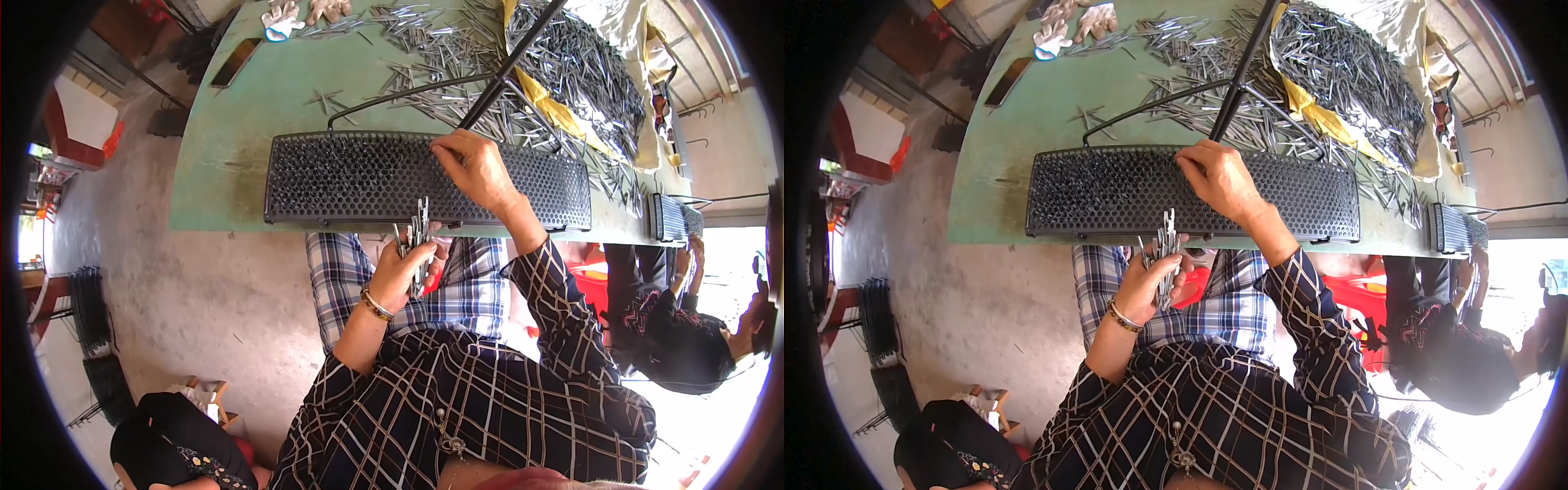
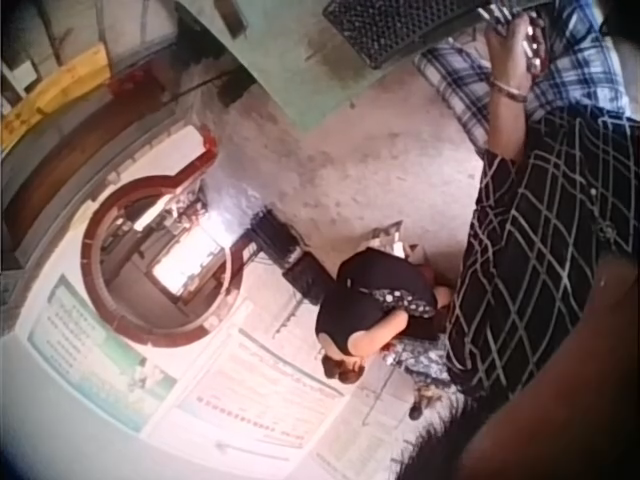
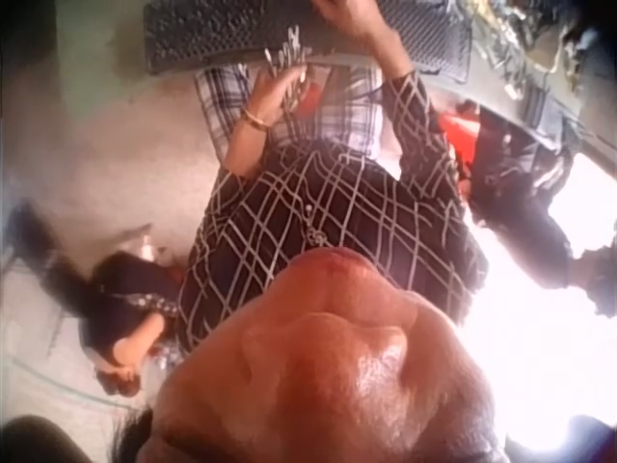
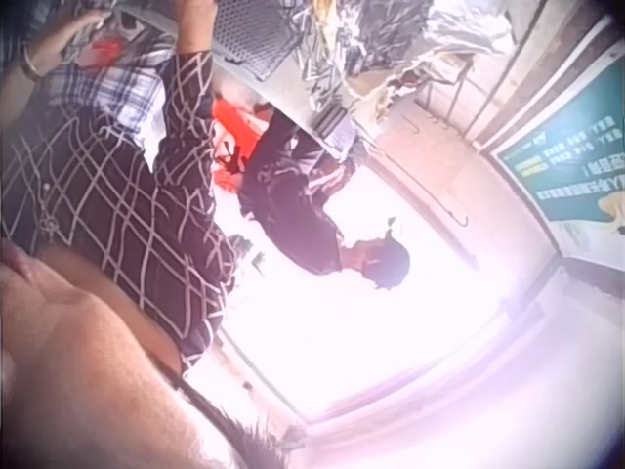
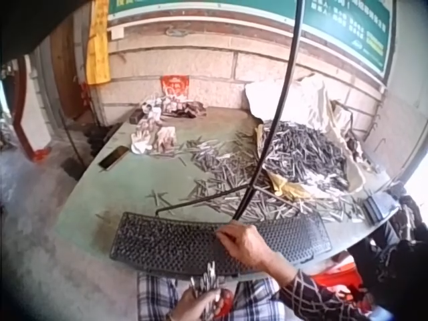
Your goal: Manually inserting metal pins into the holes of a perforated metal component.
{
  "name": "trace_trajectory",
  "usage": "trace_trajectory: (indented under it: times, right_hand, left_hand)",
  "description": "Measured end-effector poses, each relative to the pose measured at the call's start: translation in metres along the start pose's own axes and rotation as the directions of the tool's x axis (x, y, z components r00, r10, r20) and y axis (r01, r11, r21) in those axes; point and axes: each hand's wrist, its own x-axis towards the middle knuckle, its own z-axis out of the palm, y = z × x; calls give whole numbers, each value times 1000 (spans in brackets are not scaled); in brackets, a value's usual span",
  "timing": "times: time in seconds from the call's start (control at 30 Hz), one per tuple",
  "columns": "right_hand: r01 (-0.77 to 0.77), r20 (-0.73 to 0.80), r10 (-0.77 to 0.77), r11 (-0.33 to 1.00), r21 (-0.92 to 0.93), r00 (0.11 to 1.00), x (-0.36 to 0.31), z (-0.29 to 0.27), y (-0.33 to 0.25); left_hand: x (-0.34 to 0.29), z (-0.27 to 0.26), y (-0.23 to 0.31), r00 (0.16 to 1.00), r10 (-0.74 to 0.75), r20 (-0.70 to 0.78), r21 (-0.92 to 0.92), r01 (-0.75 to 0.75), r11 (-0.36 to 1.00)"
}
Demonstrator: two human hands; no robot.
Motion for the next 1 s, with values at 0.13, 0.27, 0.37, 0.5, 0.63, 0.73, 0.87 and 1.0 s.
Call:
trace_trajectory:
  times: [0.13,0.27,0.37,0.5,0.63,0.73,0.87,1.0]
  right_hand:
    - [67,94,-62,996,-57,994,10,2,3]
    - [92,132,-81,993,-80,988,16,6,7]
    - [134,134,-116,981,-141,984,16,8,9]
    - [120,145,-96,979,-164,985,12,11,8]
    - [183,247,-123,954,-237,961,10,11,7]
    - [169,192,-124,957,-237,973,10,8,6]
    - [7,43,-3,996,-94,999,3,4,3]
    - [-532,442,380,793,295,812,-13,-2,-25]
  left_hand:
    - [2,-3,0,1000,-10,-23,-3,10,1000]
    - [5,-1,0,995,-22,-97,36,25,999]
    - [6,-2,0,994,-22,-108,58,28,998]
    - [2,-4,2,996,-28,-80,38,31,999]
    - [0,-6,2,998,-31,-58,43,33,999]
    - [2,-5,3,998,-42,-57,61,45,997]
    - [1,-4,6,999,-10,-34,-11,10,1000]
    - [-3,3,13,1000,28,10,-12,-28,1000]
